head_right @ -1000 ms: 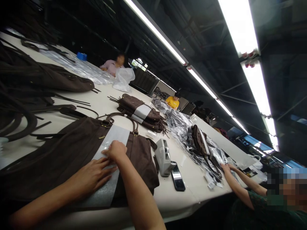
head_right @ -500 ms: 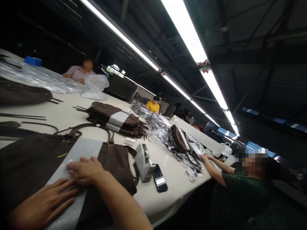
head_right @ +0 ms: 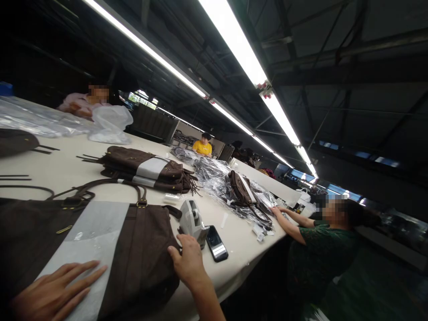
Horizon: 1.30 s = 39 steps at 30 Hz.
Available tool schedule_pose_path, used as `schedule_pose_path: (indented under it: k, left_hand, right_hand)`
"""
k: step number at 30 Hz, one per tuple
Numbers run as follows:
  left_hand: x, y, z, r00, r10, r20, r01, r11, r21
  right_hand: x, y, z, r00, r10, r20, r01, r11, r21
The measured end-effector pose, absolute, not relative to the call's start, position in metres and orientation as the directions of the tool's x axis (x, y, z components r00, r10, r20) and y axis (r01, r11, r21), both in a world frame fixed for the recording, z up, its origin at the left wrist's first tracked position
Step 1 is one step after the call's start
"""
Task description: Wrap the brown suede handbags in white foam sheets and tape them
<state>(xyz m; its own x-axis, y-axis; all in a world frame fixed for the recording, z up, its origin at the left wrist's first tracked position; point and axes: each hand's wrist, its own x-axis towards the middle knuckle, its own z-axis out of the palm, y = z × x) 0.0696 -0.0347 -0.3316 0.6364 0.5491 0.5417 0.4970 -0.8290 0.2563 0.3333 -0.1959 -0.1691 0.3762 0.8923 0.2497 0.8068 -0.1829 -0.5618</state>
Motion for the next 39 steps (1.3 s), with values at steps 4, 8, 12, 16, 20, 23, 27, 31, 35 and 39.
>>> schedule_pose_path:
  k: [4, 8, 12, 16, 20, 23, 27, 31, 35, 39]
  left_hand:
    - [0.061, -0.039, -0.327, 0.702, 0.502, 0.505, 0.494, -0.854, 0.161]
    - [0.056, -0.046, -0.311, 0.689, 0.366, 0.625, 0.426, -0.903, 0.059]
    - [0.056, -0.051, -0.286, 0.681, 0.163, 0.714, 0.324, -0.942, -0.093]
    - [0.057, -0.053, -0.275, 0.696, 0.205, 0.688, 0.325, -0.945, -0.047]
    - [0.055, -0.055, -0.279, 0.747, 0.302, 0.592, 0.324, -0.943, 0.071]
    - [0.053, -0.059, -0.283, 0.75, 0.39, 0.534, 0.344, -0.92, 0.19]
    - [0.053, -0.059, -0.285, 0.752, 0.473, 0.458, 0.369, -0.879, 0.3]
    - [0.051, -0.057, -0.284, 0.775, 0.431, 0.462, 0.355, -0.902, 0.246]
    - [0.046, -0.074, -0.28, 0.774, 0.491, 0.4, 0.422, -0.871, 0.253]
    - [0.052, -0.102, -0.278, 0.774, 0.542, 0.327, 0.479, -0.839, 0.257]
  right_hand:
    - [0.342, -0.231, -0.195, 0.294, 0.948, 0.12, 0.471, -0.035, -0.881]
    - [0.34, -0.234, -0.198, 0.319, 0.947, -0.041, 0.091, -0.074, -0.993]
    - [0.346, -0.208, -0.185, 0.303, 0.898, -0.319, -0.126, -0.295, -0.947]
    - [0.354, -0.184, -0.184, 0.26, 0.823, -0.505, -0.249, -0.448, -0.859]
    - [0.36, -0.191, -0.205, 0.27, 0.848, -0.457, -0.391, -0.337, -0.856]
    - [0.36, -0.202, -0.219, 0.37, 0.837, -0.402, -0.418, -0.237, -0.877]
    - [0.36, -0.204, -0.219, 0.46, 0.788, -0.41, -0.313, -0.288, -0.905]
    - [0.359, -0.203, -0.207, 0.349, 0.807, -0.476, -0.201, -0.432, -0.879]
    - [0.357, -0.198, -0.188, 0.198, 0.862, -0.466, -0.226, -0.423, -0.878]
    - [0.338, -0.172, -0.151, 0.172, 0.944, -0.283, -0.296, -0.225, -0.928]
